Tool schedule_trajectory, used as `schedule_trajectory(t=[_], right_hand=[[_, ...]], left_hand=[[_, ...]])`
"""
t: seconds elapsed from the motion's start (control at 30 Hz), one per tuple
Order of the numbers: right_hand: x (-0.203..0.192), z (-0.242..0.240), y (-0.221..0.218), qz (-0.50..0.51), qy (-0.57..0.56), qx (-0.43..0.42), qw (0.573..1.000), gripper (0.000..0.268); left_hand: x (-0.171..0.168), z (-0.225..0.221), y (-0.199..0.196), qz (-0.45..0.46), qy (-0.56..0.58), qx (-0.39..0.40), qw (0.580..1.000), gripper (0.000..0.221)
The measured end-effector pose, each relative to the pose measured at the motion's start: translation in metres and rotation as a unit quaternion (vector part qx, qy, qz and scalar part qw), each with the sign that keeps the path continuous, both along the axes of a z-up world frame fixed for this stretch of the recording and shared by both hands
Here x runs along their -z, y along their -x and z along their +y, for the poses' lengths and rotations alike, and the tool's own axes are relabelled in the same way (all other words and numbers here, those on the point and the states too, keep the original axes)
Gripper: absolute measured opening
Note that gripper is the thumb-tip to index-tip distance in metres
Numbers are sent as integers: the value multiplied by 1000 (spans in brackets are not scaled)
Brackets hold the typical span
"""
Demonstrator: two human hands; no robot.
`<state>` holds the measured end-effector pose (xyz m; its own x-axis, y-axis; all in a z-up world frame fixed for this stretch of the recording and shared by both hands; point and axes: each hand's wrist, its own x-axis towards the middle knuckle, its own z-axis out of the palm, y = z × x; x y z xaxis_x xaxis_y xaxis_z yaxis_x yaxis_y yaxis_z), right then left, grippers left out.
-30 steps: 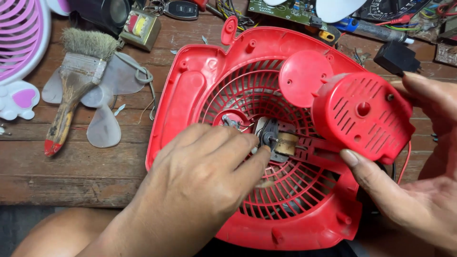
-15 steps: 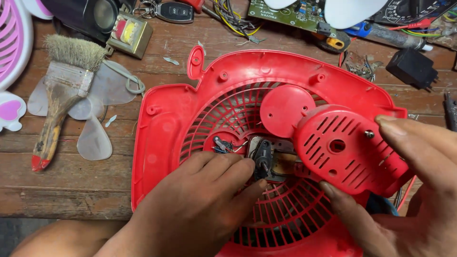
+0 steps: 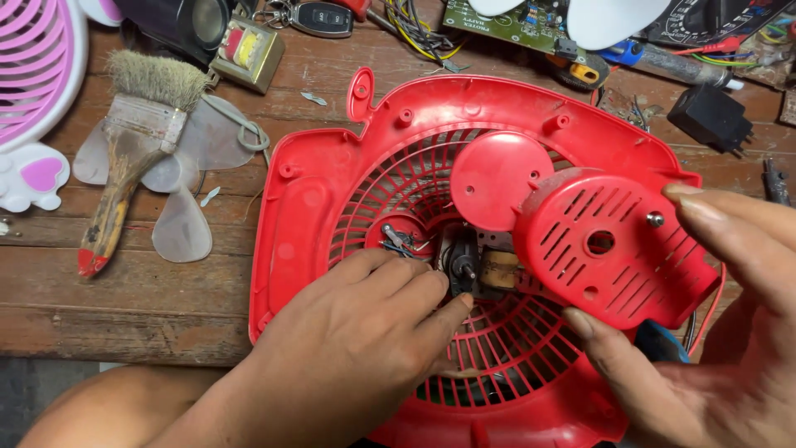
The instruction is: Assembling a fan motor into its plastic housing and securing the internal cover with a screwdriver.
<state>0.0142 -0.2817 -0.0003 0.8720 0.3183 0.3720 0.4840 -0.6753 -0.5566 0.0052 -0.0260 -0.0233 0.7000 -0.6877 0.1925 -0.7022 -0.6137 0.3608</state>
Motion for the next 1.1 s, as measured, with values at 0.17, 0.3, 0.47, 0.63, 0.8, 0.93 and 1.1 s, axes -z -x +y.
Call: schedule_trajectory(t=[0.17, 0.3, 0.47, 0.63, 0.8, 0.93, 1.1], right_hand=[[3, -15, -16, -64, 50, -65, 995, 78], [-2, -6, -14, -107, 91, -102, 985, 75], [-5, 5, -14, -86, 87, -141, 982, 72], [-2, 10, -14, -40, 112, -135, 984, 78], [-3, 23, -17, -5, 106, -210, 972, 66], [-2, 25, -17, 9, 126, -205, 971, 66], [0, 24, -16, 18, 151, -191, 970, 65]], left_hand=[[-5, 1, 5, -36, 4, -20, 999, 21], [-9, 5, 10, -73, 44, -16, 996, 19], [-13, 10, 15, -136, 58, -18, 989, 29], [-21, 16, 15, -158, 115, -27, 980, 48], [-24, 20, 12, -167, 144, -43, 975, 47], [-19, 20, 9, -173, 141, -53, 973, 47], [-21, 19, 6, -187, 133, -59, 972, 46]])
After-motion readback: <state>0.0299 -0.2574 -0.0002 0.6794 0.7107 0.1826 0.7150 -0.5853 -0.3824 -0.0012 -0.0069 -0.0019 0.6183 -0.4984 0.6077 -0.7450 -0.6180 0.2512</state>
